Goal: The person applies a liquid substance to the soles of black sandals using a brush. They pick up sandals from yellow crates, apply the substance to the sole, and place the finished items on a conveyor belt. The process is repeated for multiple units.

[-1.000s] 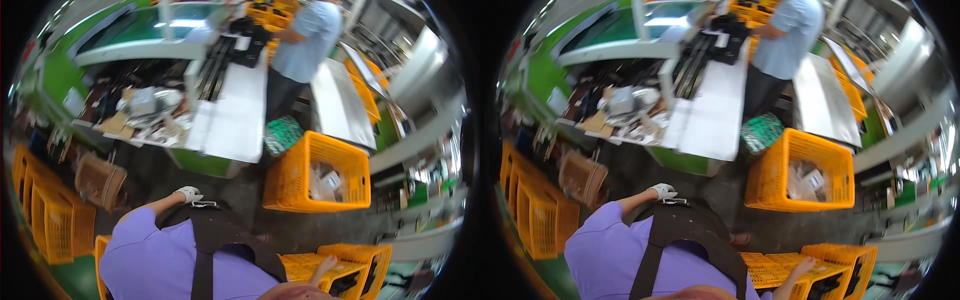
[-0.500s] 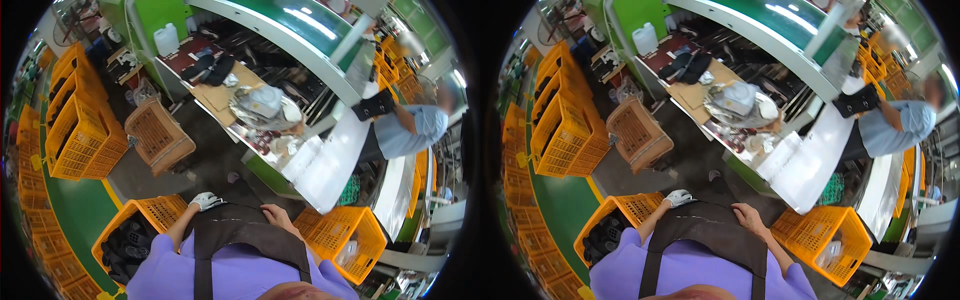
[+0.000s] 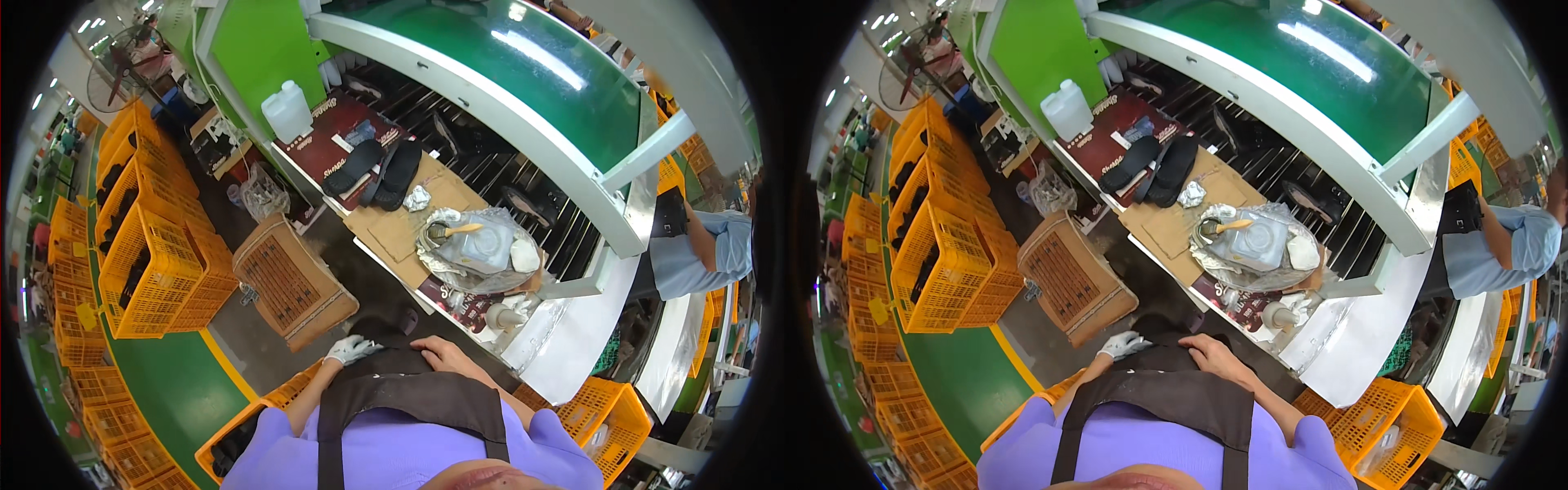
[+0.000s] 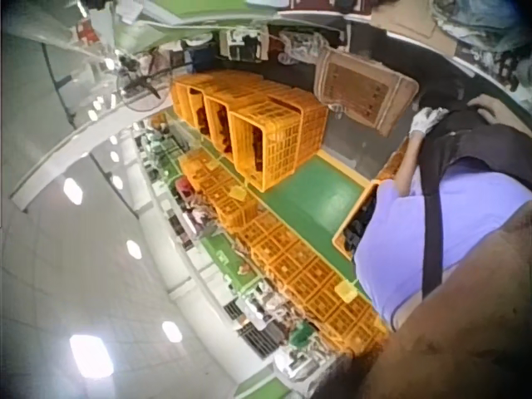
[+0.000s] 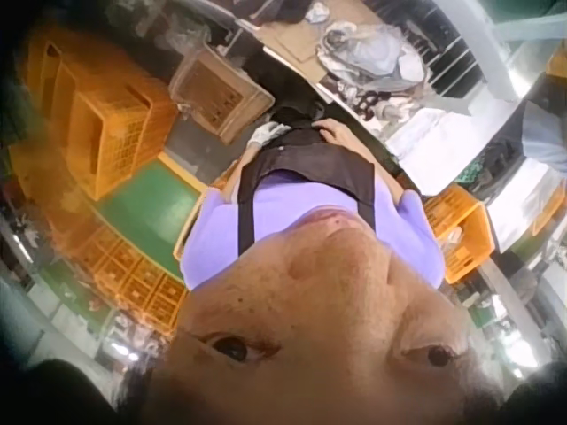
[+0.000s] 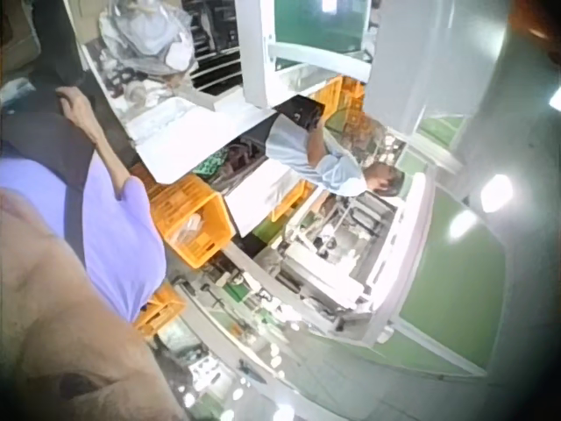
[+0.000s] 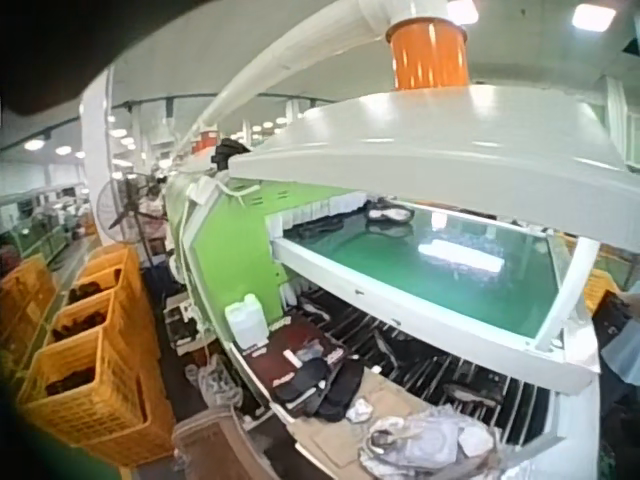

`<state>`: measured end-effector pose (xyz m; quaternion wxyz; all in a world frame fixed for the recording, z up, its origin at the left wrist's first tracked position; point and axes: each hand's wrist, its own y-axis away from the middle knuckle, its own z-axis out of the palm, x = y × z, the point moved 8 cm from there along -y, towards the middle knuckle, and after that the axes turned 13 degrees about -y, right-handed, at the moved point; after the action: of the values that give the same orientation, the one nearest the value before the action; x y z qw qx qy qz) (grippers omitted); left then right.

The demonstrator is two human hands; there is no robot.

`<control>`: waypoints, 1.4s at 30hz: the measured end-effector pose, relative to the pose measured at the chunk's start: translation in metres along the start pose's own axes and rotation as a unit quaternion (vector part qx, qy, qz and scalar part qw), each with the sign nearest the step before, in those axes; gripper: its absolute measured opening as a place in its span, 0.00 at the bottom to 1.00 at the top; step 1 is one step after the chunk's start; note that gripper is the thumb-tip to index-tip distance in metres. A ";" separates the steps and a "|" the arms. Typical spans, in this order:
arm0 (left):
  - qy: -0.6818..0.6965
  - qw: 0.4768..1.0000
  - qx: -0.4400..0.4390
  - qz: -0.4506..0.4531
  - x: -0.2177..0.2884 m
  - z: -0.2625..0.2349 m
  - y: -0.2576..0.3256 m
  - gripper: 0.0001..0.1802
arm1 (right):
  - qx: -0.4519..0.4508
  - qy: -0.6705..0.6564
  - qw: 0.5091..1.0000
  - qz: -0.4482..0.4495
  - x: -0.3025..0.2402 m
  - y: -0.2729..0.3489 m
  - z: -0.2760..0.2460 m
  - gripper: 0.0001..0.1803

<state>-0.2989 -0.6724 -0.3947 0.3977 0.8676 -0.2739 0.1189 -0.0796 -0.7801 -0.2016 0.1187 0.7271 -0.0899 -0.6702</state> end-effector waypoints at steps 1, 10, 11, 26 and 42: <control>0.016 1.000 0.006 0.008 0.000 -0.005 -0.004 0.31 | 0.004 -0.013 1.000 0.012 -0.001 -0.004 0.001 0.17; -0.059 0.985 0.117 0.112 0.022 -0.098 -0.040 0.22 | 0.109 -0.113 0.987 0.043 -0.011 -0.015 0.008 0.17; -0.064 0.983 0.124 0.116 0.023 -0.108 -0.044 0.21 | 0.124 -0.131 0.983 0.043 -0.010 -0.016 0.010 0.18; -0.126 0.983 -0.034 0.133 -0.038 -0.204 -0.220 0.25 | 0.313 -0.083 0.946 -0.027 0.004 -0.136 0.027 0.18; -0.253 0.905 -0.192 0.284 -0.093 -0.287 -0.323 0.29 | 0.403 -0.177 0.891 0.111 0.063 -0.315 0.110 0.16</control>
<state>-0.1878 -0.2475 -0.4477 0.4235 0.6609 -0.6174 -0.0517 -0.1927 -0.5033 -0.3616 -0.1292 0.5675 -0.4517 -0.6762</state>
